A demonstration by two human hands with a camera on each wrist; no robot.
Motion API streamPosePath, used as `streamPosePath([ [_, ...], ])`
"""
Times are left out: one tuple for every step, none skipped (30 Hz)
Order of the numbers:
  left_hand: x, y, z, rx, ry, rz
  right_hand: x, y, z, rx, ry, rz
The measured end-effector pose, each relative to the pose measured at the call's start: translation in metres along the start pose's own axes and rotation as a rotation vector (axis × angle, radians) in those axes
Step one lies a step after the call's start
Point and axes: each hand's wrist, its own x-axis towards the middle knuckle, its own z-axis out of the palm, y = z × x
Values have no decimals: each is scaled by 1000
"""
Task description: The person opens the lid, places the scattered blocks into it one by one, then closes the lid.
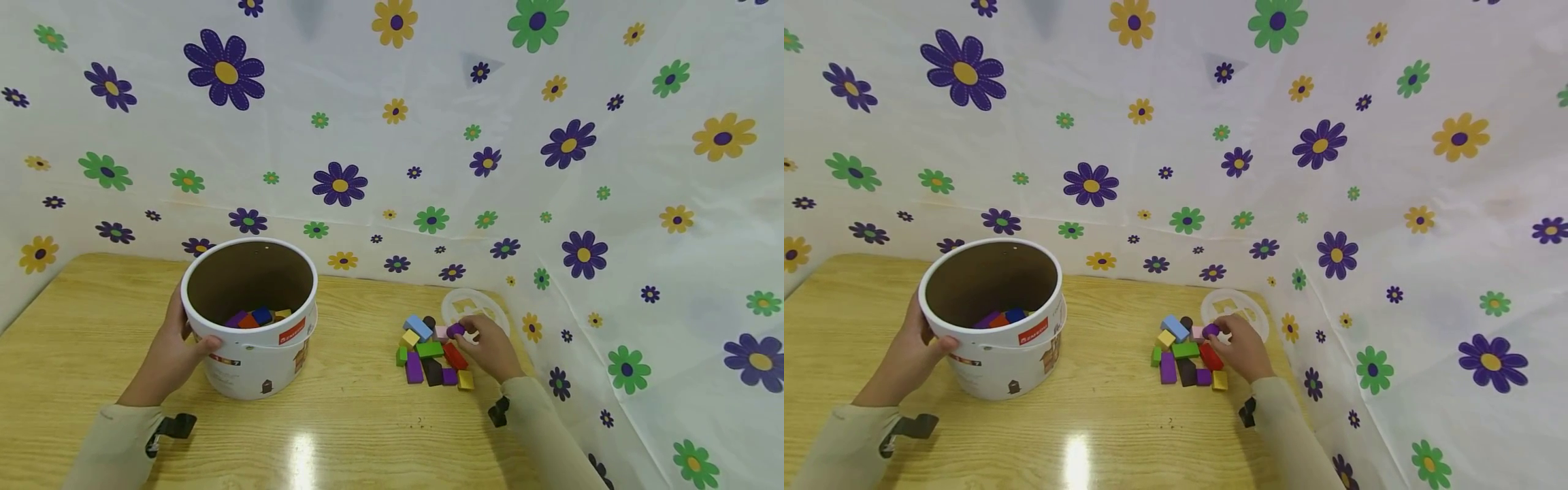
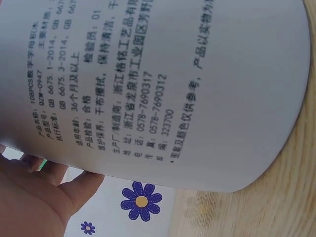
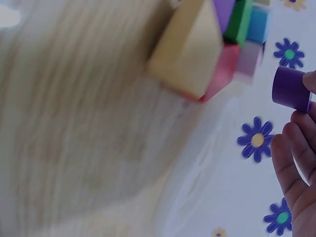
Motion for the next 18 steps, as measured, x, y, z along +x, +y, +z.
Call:
streamPosePath([
  [0,0,0,0,-1,1,2,-4,0,12,10,-17],
  [0,0,0,-2,-2,2,3,-8,0,25,17,-33],
  [0,0,0,-3,-3,2,5,-11,1,35,25,-44],
  [0,0,0,0,-4,-1,7,-15,2,41,31,-48],
  [1,0,0,4,-5,-4,8,-19,3,49,37,-51],
  [1,0,0,7,-7,-8,11,-23,4,59,44,-57],
  [1,0,0,8,-8,-11,13,-28,6,71,50,-62],
  [1,1,0,9,-9,-12,15,-33,7,82,52,-66],
  [0,1,0,10,-8,-14,18,-38,8,95,56,-69],
  [0,1,0,11,-8,-14,20,-44,9,110,60,-75],
  [0,0,0,9,-6,-13,23,-50,11,126,66,-87],
  [0,0,0,8,-5,-11,26,-56,12,141,72,-100],
  [0,0,0,5,-5,-9,29,-62,14,155,77,-112],
  [0,-1,0,2,-4,-7,32,-68,15,170,79,-124],
  [0,-2,0,-1,-4,-7,35,-74,17,183,85,-134],
  [0,-2,0,-3,-3,-6,37,-80,18,191,92,-144],
  [0,-2,0,-6,-3,-4,40,-85,19,205,98,-153],
  [0,-3,-1,-7,-2,-4,43,-91,20,218,103,-161],
])
